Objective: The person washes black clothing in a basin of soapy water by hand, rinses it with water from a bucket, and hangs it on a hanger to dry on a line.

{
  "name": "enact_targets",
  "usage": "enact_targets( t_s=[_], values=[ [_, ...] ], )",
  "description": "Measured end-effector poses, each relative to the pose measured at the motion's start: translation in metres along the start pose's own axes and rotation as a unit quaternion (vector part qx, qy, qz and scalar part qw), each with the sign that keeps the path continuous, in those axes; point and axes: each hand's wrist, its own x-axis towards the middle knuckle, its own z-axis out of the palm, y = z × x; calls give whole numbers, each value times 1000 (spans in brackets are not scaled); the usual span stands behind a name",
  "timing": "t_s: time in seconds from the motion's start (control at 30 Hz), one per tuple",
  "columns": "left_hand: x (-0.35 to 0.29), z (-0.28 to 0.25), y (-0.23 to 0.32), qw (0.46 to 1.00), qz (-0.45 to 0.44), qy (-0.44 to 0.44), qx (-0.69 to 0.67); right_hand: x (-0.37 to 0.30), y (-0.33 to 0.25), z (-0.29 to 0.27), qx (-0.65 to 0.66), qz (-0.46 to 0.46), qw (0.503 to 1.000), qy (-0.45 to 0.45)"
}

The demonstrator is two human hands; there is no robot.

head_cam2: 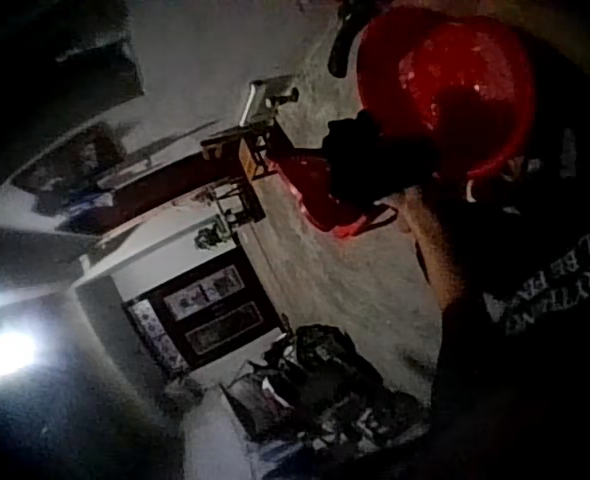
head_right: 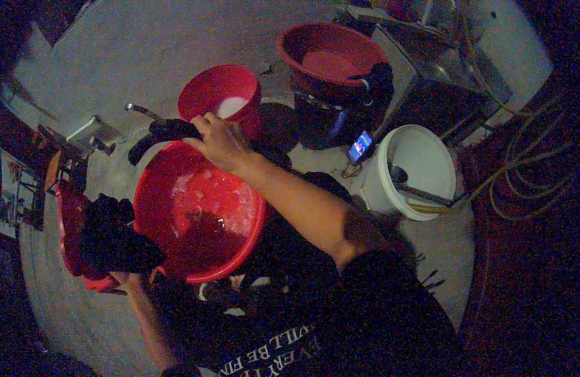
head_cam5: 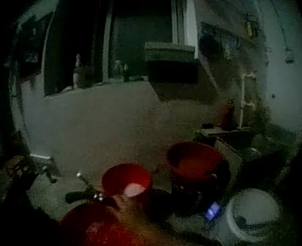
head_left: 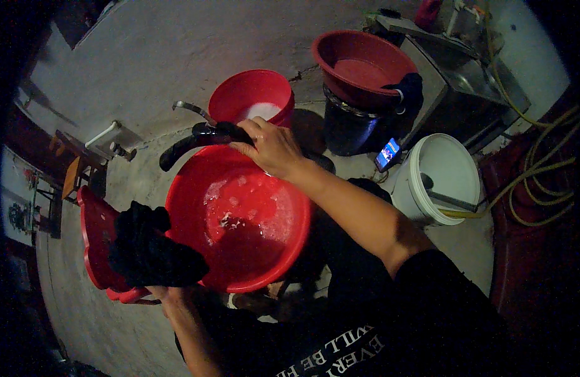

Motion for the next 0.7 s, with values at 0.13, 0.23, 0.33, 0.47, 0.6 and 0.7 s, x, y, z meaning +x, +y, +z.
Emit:
enact_targets(
  t_s=[0.13, 0.23, 0.33, 0.47, 0.6, 0.7],
  values=[
    [-23, 10, -21, 977, -111, -11, -181, -2, 3, 0, -6, 3, 1000, 6],
    [-56, 3, -66, 744, -239, 5, -624, 1, -7, 4, 0, -3, 1000, 4],
    [-71, 12, -83, 616, -300, 6, -728, -1, 2, 2, -11, -2, 1000, 4],
    [-75, 12, -87, 585, -325, 10, -743, -2, 5, 6, -23, -18, 1000, 8],
    [-75, 9, -87, 568, -332, 16, -753, 1, 3, 5, -31, -11, 999, -14],
    [-76, 11, -86, 556, -338, 19, -759, 0, 5, 6, -31, -49, 998, 7]
  ],
)
